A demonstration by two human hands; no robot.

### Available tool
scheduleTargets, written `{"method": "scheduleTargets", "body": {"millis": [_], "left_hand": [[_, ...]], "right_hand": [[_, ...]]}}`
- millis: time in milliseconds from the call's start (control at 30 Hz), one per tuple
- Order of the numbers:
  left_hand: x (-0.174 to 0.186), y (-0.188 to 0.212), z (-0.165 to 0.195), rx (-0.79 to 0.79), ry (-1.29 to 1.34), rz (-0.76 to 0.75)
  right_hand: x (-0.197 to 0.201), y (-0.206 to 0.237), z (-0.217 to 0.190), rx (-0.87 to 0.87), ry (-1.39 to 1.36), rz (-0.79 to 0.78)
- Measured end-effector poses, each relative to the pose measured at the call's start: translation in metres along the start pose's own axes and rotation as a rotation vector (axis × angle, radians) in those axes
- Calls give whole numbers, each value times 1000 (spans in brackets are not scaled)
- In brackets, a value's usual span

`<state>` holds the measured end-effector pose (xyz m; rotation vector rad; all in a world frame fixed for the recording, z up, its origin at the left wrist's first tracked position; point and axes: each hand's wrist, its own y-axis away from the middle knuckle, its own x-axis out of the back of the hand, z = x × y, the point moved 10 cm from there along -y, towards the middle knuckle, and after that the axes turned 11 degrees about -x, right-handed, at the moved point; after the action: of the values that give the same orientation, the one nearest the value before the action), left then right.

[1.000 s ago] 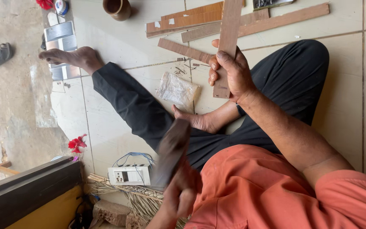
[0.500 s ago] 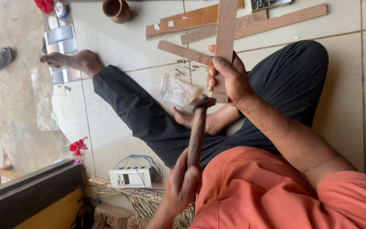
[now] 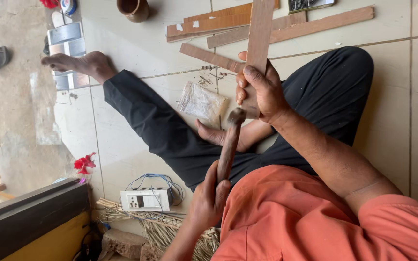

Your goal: The person sits on the floor and assembles a wooden frame by joining small wooden pieces with nails. They use a hammer to drive nails into the joints, repeatedly aligning and securing the pieces together.

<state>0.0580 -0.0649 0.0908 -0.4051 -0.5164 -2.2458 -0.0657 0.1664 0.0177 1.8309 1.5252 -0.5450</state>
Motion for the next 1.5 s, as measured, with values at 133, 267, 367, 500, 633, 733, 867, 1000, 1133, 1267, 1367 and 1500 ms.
{"method": "scheduleTargets", "body": {"millis": [133, 267, 367, 500, 633, 733, 867, 1000, 1133, 1267, 1367, 1500], "left_hand": [[10, 2, 35, -378, 34, 116], [17, 4, 30, -409, 16, 205], [8, -2, 17, -353, 8, 132], [3, -12, -8, -248, 143, 140], [-4, -28, -72, -5, 381, 290], [-44, -45, -144, 289, 694, 305], [-96, -65, -205, 441, 851, 263], [-139, -75, -226, 502, 956, 181], [-154, -78, -227, 502, 934, 117], [-154, -77, -228, 529, 915, 109], [-153, -77, -227, 538, 928, 115], [-154, -77, -226, 537, 905, 106]], "right_hand": [[1, -1, -2, -5, 6, -3], [3, -3, -3, -17, 35, 27], [0, -3, 0, -43, -23, -2], [6, 1, -6, 7, 20, 29], [25, -7, -19, -7, -7, 38], [61, -16, -38, -50, -115, 79], [103, -24, -65, -84, -450, -15], [129, -22, -73, -165, -698, -50], [133, -11, -78, -146, -668, -57], [118, -2, -86, -69, -448, -83], [116, 2, -88, -25, -307, 18], [114, 6, -87, 5, -239, 94]]}}
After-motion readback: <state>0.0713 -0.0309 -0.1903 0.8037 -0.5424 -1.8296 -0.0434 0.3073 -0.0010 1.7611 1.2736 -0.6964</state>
